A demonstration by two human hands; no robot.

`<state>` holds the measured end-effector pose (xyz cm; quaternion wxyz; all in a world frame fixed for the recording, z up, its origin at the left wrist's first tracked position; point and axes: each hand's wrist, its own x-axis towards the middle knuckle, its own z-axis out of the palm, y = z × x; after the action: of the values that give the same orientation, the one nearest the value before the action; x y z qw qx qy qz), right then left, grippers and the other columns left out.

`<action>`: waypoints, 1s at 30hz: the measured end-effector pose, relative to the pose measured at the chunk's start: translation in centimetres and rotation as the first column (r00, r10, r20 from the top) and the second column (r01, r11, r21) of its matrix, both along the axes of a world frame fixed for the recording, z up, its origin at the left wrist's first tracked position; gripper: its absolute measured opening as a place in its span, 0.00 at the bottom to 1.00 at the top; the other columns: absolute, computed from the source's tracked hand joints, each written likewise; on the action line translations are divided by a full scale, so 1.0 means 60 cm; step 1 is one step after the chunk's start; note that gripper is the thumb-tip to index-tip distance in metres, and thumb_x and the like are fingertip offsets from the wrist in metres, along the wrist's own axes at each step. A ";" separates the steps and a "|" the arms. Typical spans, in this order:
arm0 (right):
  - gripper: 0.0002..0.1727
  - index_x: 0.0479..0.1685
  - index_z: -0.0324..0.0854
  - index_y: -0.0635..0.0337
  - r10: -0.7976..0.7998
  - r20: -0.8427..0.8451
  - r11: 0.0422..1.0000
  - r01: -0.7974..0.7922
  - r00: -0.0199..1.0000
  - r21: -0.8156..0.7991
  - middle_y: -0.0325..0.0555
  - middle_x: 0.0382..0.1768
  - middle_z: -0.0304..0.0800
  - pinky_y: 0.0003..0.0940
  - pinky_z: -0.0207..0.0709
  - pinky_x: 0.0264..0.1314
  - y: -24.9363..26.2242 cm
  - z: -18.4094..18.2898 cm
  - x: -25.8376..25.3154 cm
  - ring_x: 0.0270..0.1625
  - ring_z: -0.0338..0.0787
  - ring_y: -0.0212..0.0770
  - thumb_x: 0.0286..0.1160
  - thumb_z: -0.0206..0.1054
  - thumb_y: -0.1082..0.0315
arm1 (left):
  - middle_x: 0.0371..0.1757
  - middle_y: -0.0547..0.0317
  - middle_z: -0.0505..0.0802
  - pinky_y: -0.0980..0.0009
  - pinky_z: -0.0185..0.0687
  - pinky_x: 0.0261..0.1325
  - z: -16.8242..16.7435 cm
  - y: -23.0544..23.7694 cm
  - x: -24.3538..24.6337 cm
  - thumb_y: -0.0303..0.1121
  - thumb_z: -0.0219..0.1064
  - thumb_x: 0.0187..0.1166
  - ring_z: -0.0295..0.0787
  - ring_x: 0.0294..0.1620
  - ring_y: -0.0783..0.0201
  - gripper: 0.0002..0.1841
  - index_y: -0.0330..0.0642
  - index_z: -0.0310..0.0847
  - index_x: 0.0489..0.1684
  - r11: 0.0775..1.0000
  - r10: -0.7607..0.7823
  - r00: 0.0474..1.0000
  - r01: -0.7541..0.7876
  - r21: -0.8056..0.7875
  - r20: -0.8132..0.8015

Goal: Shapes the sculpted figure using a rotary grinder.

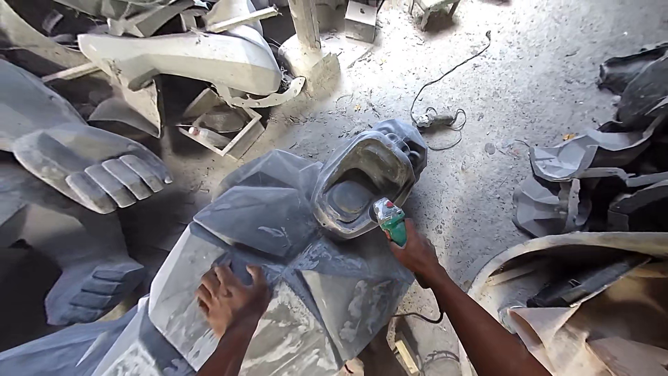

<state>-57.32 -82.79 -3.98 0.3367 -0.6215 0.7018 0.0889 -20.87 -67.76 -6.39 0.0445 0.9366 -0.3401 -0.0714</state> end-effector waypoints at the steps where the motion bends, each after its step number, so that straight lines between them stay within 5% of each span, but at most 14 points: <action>1: 0.39 0.79 0.67 0.45 0.009 -0.008 1.000 -0.009 1.000 -0.015 0.50 0.42 0.93 0.62 0.85 0.47 -0.002 -0.001 0.002 0.47 0.94 0.55 0.68 0.72 0.42 | 0.79 0.32 0.76 0.34 0.63 0.80 0.001 -0.001 -0.001 0.65 0.45 0.76 0.69 0.83 0.32 0.42 0.39 0.74 0.77 1.000 -0.002 1.000 0.002 -0.002 0.001; 12: 0.42 0.88 0.64 0.44 0.189 -0.253 0.970 -0.220 0.949 -0.101 0.57 0.56 0.89 0.60 0.85 0.45 -0.030 0.012 -0.025 0.45 0.93 0.59 0.70 0.73 0.47 | 0.80 0.34 0.75 0.35 0.63 0.80 -0.006 0.001 0.000 0.66 0.44 0.76 0.69 0.83 0.34 0.42 0.41 0.74 0.78 1.000 -0.005 1.000 0.005 0.014 0.013; 22: 0.42 0.87 0.65 0.44 0.200 -0.369 0.939 -0.285 0.908 -0.193 0.60 0.55 0.87 0.59 0.86 0.39 -0.055 0.038 -0.039 0.41 0.93 0.60 0.69 0.76 0.50 | 0.81 0.34 0.74 0.35 0.61 0.81 -0.001 0.000 -0.003 0.65 0.44 0.76 0.67 0.84 0.33 0.42 0.41 0.73 0.79 1.000 0.008 1.000 -0.008 0.007 -0.005; 30: 0.38 0.84 0.66 0.43 0.280 -0.379 0.936 -0.339 0.882 -0.096 0.58 0.53 0.88 0.60 0.85 0.41 -0.084 0.069 -0.025 0.42 0.93 0.61 0.70 0.73 0.51 | 0.80 0.33 0.75 0.34 0.59 0.82 0.000 0.000 -0.002 0.66 0.45 0.76 0.67 0.83 0.32 0.42 0.40 0.74 0.78 1.000 0.003 1.000 -0.003 0.004 -0.025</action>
<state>-58.82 -87.85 0.17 0.1330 -0.7239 0.6475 0.1973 -20.97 -67.74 -6.36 0.0470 0.9363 -0.3378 -0.0839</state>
